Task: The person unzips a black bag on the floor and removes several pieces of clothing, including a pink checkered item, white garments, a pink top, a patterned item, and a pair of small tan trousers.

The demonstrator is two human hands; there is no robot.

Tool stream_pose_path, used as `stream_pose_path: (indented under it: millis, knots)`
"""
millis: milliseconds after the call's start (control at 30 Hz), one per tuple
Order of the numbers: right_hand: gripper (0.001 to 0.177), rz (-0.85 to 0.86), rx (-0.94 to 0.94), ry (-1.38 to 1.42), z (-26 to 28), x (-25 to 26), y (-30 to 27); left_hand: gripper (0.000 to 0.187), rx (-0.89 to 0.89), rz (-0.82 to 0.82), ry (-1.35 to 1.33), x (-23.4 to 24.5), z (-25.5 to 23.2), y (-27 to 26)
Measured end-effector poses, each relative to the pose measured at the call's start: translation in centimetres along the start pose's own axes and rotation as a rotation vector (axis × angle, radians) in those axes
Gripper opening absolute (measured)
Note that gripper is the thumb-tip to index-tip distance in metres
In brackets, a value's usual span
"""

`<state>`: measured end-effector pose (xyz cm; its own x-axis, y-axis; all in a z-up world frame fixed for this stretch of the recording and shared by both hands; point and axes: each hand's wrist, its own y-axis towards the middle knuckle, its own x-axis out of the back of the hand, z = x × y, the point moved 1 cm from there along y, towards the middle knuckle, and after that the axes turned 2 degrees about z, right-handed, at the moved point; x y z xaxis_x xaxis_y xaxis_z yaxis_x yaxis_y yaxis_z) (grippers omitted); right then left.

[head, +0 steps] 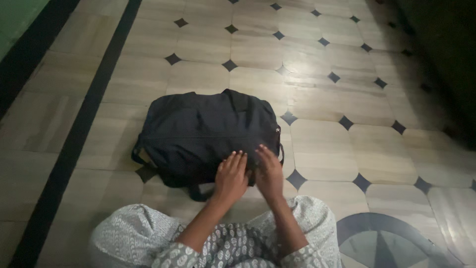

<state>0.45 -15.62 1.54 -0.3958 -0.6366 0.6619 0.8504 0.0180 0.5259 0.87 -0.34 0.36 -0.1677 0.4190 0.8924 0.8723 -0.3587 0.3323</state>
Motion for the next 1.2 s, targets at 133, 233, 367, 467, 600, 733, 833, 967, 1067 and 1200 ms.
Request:
stream_pose_path:
  millis: [133,233,367,467,600,733,833,967,1067,1200]
  knots:
    - [0.031,-0.2,-0.188,0.442,-4.8,2.6,1.9,0.052,-0.023,0.023,-0.15,0.1,-1.1,2.7]
    - [0.031,-0.205,-0.257,0.425,-10.8,3.8,3.1,0.051,-0.059,-0.008,-0.155,-0.9,-2.4,5.3]
    - [0.027,-0.179,-0.489,0.722,-17.9,1.4,4.3,0.035,-0.008,0.013,-0.119,-3.5,-4.7,9.9]
    - [0.026,-0.127,-0.535,0.724,-20.4,-1.0,5.2,0.026,0.061,-0.037,-0.062,-5.3,-5.9,12.6]
    - [0.032,-0.019,-0.417,0.607,-20.7,-3.0,5.6,0.03,0.189,-0.048,0.045,-7.8,-5.8,14.8]
    - [0.038,0.045,-0.484,0.642,-20.1,-4.4,6.4,0.028,0.159,-0.082,0.106,-9.6,-4.7,14.9]
    - [0.039,0.039,-0.534,0.705,-19.8,-4.9,6.4,0.019,0.091,-0.18,0.06,-10.6,-4.4,14.8]
    - [0.041,0.059,-0.602,0.913,-19.8,-5.1,5.9,0.008,0.035,-0.195,0.025,-11.1,-3.9,14.8]
    - [0.038,0.038,-0.638,0.921,-20.3,-5.7,5.7,0.011,0.041,-0.174,-0.018,-11.3,-3.6,15.0]
    - [0.034,-0.01,-0.819,1.163,-21.1,-6.5,5.7,0.01,0.062,-0.144,-0.063,-11.1,-3.4,14.9]
